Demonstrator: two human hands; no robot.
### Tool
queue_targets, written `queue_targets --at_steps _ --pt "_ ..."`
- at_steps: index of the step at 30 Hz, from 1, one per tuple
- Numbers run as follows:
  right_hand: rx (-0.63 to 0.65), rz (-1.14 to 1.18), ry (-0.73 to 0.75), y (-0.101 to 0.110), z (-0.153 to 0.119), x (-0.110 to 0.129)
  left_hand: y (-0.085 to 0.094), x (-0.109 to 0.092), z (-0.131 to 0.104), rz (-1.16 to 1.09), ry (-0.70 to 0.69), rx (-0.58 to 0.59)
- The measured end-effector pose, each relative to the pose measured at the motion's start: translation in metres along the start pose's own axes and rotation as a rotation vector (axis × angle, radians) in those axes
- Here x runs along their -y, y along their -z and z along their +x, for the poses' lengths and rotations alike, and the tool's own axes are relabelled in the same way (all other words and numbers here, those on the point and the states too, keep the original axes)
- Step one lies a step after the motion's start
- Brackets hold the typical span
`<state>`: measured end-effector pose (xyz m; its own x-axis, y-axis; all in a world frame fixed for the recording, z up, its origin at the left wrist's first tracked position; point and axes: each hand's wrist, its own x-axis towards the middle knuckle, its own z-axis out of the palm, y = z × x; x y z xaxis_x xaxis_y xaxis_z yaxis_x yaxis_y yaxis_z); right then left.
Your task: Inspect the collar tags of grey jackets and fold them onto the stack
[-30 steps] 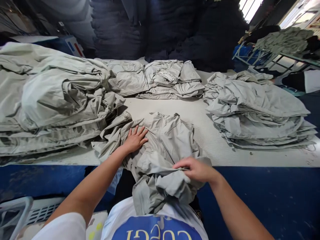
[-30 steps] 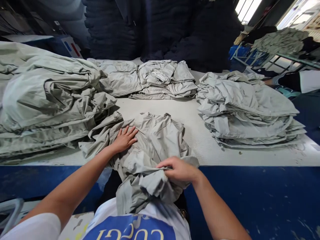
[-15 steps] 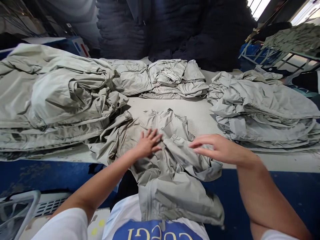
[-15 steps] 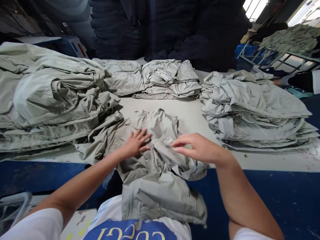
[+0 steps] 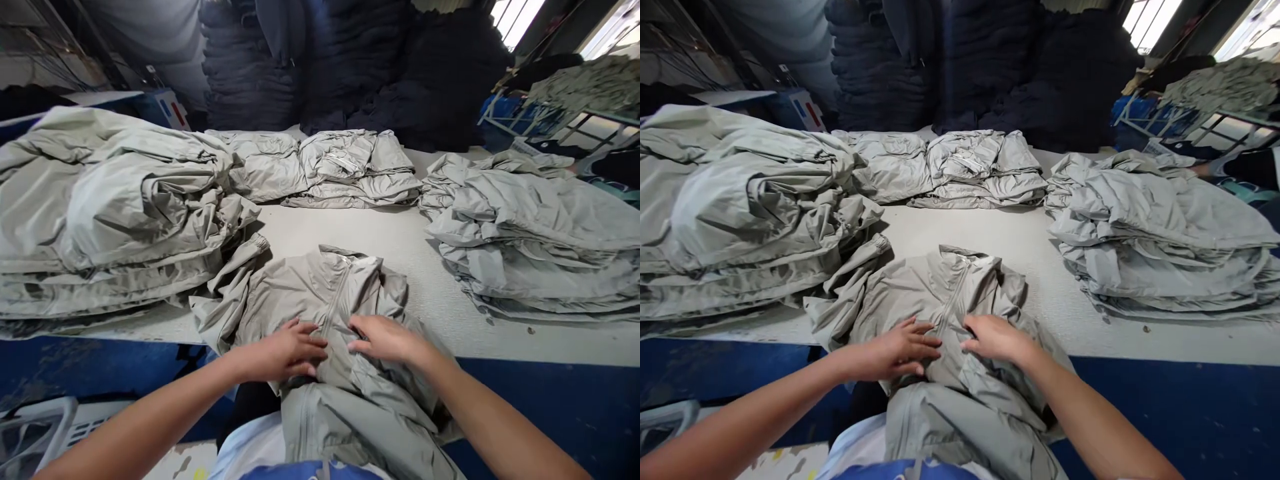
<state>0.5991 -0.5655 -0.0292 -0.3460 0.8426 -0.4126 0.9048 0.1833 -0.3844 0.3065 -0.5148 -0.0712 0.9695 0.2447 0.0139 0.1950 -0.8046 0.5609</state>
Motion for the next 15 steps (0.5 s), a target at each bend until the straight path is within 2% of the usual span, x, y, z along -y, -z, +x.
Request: queue_targets --at_steps 1,2,3,5,6,7,8,10,13,15 --pt "0.028 0.032 0.024 0.011 -0.001 0.000 0.012 0.005 0.011 -0.026 -0.017 -0.061" --pt "-0.014 0.051 0.028 0.024 0.001 0.000 0.023 0.012 0.026 -0.026 -0.022 -0.138" --pt "-0.122 0.056 0.011 0.037 0.008 -0.001 0.031 0.021 0.043 0.006 -0.007 -0.224" --pt "-0.428 0.027 -0.076 0.062 0.032 -0.006 0.038 0.042 0.077 0.143 0.101 -0.333" --pt "-0.548 -0.004 -0.141 0.072 0.047 -0.010 0.035 0.051 0.092 0.217 0.189 -0.341" --pt "-0.611 -0.037 -0.211 0.078 0.062 -0.014 0.029 0.059 0.103 0.283 0.278 -0.322" --pt "-0.622 -0.065 -0.279 0.082 0.076 -0.019 0.019 0.066 0.110 0.337 0.355 -0.295" --pt "-0.553 -0.094 -0.377 0.081 0.099 -0.029 -0.004 0.073 0.112 0.419 0.435 -0.263" --pt "-0.429 -0.092 -0.401 0.071 0.118 -0.039 -0.036 0.071 0.093 0.484 0.444 -0.297" --pt "-0.373 -0.087 -0.383 0.068 0.122 -0.039 -0.047 0.065 0.077 0.487 0.444 -0.323"
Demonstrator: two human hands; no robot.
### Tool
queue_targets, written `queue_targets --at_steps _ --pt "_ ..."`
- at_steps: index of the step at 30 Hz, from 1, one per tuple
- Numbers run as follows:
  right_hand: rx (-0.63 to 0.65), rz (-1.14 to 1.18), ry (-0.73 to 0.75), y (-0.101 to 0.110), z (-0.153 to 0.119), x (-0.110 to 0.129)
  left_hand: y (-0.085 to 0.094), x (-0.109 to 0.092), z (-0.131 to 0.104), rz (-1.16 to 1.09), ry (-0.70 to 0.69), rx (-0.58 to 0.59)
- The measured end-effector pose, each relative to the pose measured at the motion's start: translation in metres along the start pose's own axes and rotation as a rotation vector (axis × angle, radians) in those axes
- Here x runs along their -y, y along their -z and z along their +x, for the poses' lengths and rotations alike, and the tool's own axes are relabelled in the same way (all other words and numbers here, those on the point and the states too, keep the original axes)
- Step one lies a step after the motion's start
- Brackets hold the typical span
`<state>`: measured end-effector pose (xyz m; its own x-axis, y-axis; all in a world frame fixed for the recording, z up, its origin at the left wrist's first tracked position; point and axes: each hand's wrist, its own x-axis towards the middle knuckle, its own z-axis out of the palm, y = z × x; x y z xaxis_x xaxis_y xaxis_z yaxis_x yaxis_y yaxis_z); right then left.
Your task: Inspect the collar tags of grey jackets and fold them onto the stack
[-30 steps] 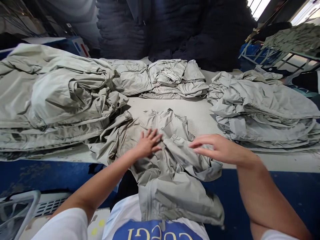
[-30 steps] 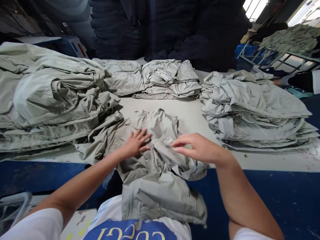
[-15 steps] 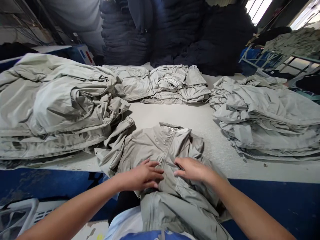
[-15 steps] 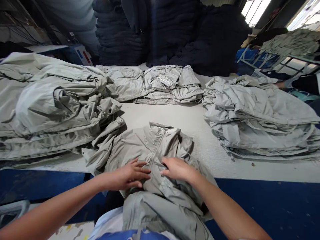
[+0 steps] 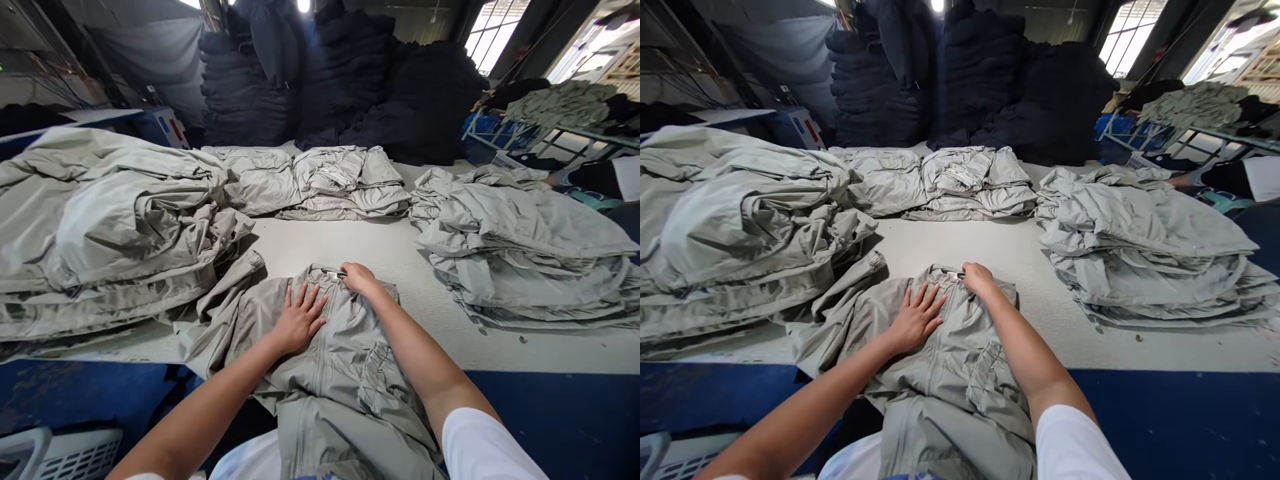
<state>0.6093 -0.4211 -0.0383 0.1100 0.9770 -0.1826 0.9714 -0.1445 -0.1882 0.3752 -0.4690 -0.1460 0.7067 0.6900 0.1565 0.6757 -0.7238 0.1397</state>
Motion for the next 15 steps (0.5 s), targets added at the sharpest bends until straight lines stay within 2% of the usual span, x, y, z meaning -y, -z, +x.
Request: queue_targets --at_steps 2,4,5,7,9,10,12,13,15 --pt "0.005 0.005 0.022 0.007 -0.001 0.005 0.002 -0.001 -0.015 -0.018 0.010 -0.013" --pt "-0.071 0.014 0.028 0.022 -0.004 0.014 0.007 -0.004 -0.023 -0.041 0.020 -0.024" --pt "-0.170 0.041 0.042 0.031 -0.006 0.020 0.009 -0.006 -0.025 -0.048 0.018 -0.033" --pt "-0.461 0.151 0.150 0.048 -0.012 0.033 0.013 -0.009 -0.027 -0.047 0.002 -0.053" --pt "-0.746 0.266 0.363 0.058 -0.018 0.044 0.015 -0.012 -0.028 -0.034 0.002 -0.065" --pt "-0.836 0.298 0.476 0.059 -0.020 0.048 0.015 -0.013 -0.028 -0.027 0.027 -0.068" --pt "-0.881 0.304 0.627 0.052 -0.025 0.052 0.014 -0.010 -0.027 -0.023 0.125 -0.063" --pt "-0.868 0.303 0.647 0.045 -0.027 0.051 0.014 -0.008 -0.027 -0.021 0.178 -0.056" --pt "-0.808 0.323 0.596 0.024 -0.031 0.045 0.013 0.000 -0.026 -0.016 0.255 -0.042"
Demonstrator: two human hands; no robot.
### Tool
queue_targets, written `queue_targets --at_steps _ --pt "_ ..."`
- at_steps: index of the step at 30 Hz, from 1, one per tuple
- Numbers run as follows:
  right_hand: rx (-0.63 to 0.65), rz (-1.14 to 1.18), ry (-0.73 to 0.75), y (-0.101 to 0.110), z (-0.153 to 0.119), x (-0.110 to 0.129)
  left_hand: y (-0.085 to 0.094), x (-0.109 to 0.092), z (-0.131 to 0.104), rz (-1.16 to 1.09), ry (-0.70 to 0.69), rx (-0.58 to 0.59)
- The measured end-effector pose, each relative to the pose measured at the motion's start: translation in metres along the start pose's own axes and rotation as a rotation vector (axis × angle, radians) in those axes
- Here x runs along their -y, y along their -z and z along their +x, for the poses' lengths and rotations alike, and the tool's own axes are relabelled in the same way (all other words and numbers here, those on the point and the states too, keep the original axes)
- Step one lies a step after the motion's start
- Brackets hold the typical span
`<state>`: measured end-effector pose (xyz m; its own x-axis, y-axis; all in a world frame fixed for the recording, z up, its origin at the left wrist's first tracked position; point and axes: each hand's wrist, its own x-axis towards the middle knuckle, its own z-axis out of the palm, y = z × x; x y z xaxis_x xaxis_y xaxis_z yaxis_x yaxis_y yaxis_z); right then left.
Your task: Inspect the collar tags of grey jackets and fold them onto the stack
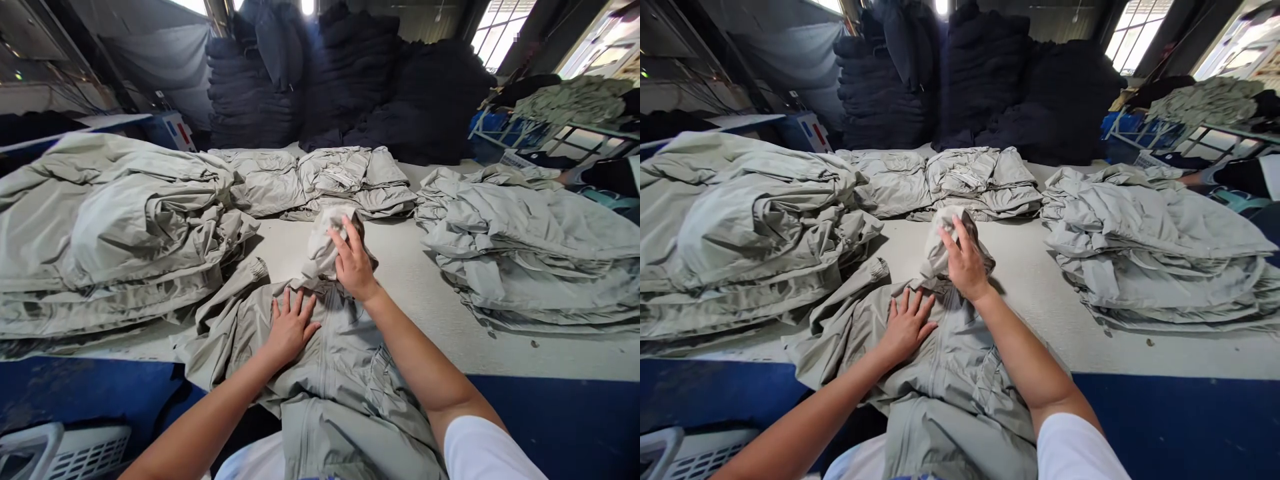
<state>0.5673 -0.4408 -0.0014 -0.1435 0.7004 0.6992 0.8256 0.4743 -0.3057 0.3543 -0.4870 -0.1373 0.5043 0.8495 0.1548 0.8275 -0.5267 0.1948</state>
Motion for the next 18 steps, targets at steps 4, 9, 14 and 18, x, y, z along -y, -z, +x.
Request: queue_targets --at_steps 4,9,14,18 --pt "0.185 0.041 -0.167 -0.016 -0.040 -0.019 0.008 0.013 0.013 0.025 0.071 0.012" --pt "0.195 0.127 -0.325 -0.025 -0.048 -0.040 0.030 0.013 0.051 0.002 0.021 -0.058" --pt "0.314 0.217 -0.429 -0.045 -0.058 -0.050 0.022 0.006 0.094 -0.084 -0.212 0.001" --pt "0.347 0.192 -0.421 -0.062 -0.074 -0.061 0.005 0.014 0.108 -0.039 0.069 0.051"
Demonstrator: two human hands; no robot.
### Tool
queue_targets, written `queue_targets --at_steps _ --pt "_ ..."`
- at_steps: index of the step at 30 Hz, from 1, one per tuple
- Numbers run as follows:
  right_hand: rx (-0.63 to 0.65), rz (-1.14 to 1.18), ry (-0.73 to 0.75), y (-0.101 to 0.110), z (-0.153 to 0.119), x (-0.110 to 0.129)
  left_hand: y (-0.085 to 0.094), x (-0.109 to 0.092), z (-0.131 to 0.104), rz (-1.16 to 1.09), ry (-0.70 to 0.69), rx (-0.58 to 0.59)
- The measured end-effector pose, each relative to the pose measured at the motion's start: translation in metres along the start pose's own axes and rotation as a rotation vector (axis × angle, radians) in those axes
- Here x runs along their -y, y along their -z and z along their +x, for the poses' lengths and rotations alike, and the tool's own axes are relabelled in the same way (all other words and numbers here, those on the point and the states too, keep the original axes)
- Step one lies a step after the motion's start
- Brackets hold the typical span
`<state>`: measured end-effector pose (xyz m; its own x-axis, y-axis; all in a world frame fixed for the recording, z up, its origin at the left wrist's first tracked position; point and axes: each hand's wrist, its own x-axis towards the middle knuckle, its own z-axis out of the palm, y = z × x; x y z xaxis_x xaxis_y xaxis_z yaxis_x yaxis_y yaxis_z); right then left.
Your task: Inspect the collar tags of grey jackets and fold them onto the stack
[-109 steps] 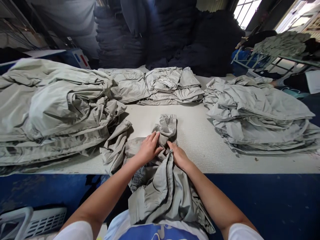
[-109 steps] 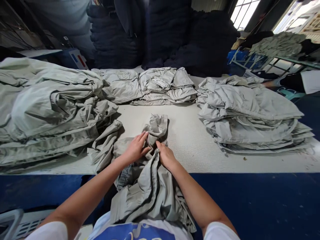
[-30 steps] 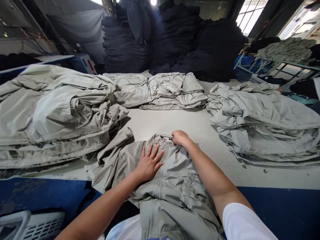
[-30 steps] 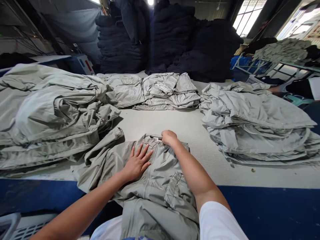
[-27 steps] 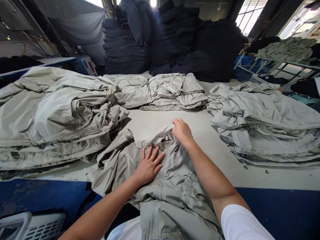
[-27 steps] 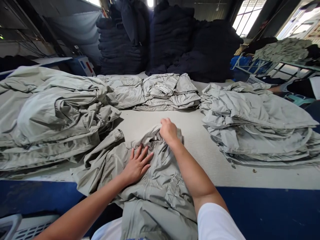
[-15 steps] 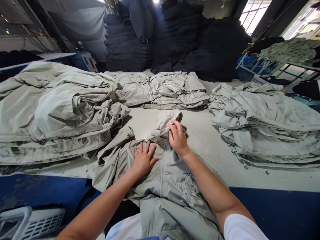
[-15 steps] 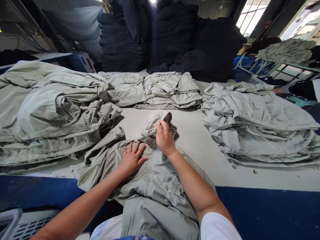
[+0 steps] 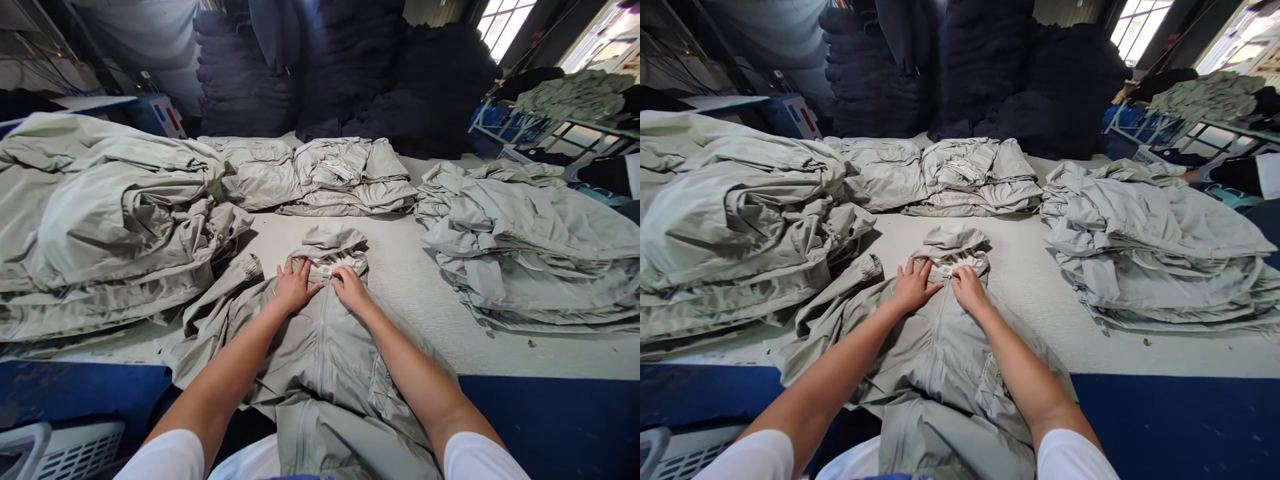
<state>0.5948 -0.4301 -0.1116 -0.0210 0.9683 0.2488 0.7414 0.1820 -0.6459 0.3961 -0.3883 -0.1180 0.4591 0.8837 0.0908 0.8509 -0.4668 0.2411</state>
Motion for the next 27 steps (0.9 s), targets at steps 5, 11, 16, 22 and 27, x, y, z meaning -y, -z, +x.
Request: queue_targets --at_steps 5,11,16,22,27 --pt "0.038 0.018 -0.098 0.001 0.025 -0.009 0.013 -0.001 0.009 0.008 0.051 -0.081" --pt "0.088 -0.033 -0.053 -0.001 0.034 -0.006 0.007 -0.010 0.029 -0.208 -0.172 -0.187" --pt "0.094 -0.040 0.002 -0.002 0.025 -0.008 -0.016 0.002 0.032 -0.371 -0.183 -0.236" --pt "0.119 0.032 0.010 0.004 0.022 -0.004 -0.012 0.010 0.032 -0.471 -0.201 -0.197" --pt "0.075 0.112 -0.008 0.013 0.018 0.000 -0.002 0.010 0.033 -0.545 -0.212 -0.161"
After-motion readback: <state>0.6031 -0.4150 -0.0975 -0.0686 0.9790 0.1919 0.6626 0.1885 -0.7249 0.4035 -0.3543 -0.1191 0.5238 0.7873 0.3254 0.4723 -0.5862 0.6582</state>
